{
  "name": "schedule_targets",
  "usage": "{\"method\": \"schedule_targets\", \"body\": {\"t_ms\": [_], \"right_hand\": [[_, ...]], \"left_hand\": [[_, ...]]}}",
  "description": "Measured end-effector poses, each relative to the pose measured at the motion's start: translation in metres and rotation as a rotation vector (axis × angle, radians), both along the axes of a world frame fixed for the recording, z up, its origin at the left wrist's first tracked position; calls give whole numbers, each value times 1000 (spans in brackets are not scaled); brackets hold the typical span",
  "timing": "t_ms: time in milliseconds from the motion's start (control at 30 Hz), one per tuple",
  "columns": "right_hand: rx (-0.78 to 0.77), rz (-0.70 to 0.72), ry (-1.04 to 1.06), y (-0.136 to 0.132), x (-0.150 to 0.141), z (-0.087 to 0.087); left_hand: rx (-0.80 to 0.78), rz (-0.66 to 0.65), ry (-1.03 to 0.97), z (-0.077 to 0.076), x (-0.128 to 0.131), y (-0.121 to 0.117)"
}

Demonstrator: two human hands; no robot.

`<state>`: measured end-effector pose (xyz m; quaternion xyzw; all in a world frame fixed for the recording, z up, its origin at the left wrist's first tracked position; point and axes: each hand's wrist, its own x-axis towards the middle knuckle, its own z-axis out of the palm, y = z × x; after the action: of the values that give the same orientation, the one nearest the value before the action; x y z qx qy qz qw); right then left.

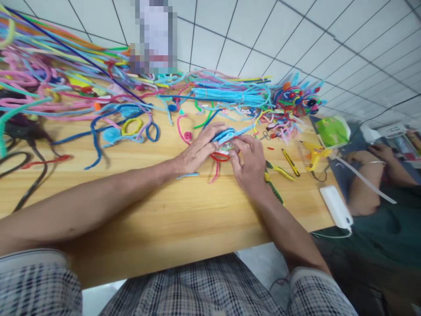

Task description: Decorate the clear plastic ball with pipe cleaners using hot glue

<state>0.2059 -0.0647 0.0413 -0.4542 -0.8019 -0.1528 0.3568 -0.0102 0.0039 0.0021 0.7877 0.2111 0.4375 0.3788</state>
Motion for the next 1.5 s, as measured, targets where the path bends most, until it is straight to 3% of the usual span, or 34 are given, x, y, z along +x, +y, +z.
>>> {"method": "schedule_targets", "body": {"t_ms": [533, 1000, 1500], "right_hand": [[-56, 4, 50, 1, 2, -3], [62, -39, -43, -4, -6, -4], [-18, 29, 132, -3, 0, -6]], "left_hand": [[-30, -17, 7, -3, 1, 5], [-44, 18, 39, 1, 0, -1], [-40, 31, 30, 1, 2, -1]]}}
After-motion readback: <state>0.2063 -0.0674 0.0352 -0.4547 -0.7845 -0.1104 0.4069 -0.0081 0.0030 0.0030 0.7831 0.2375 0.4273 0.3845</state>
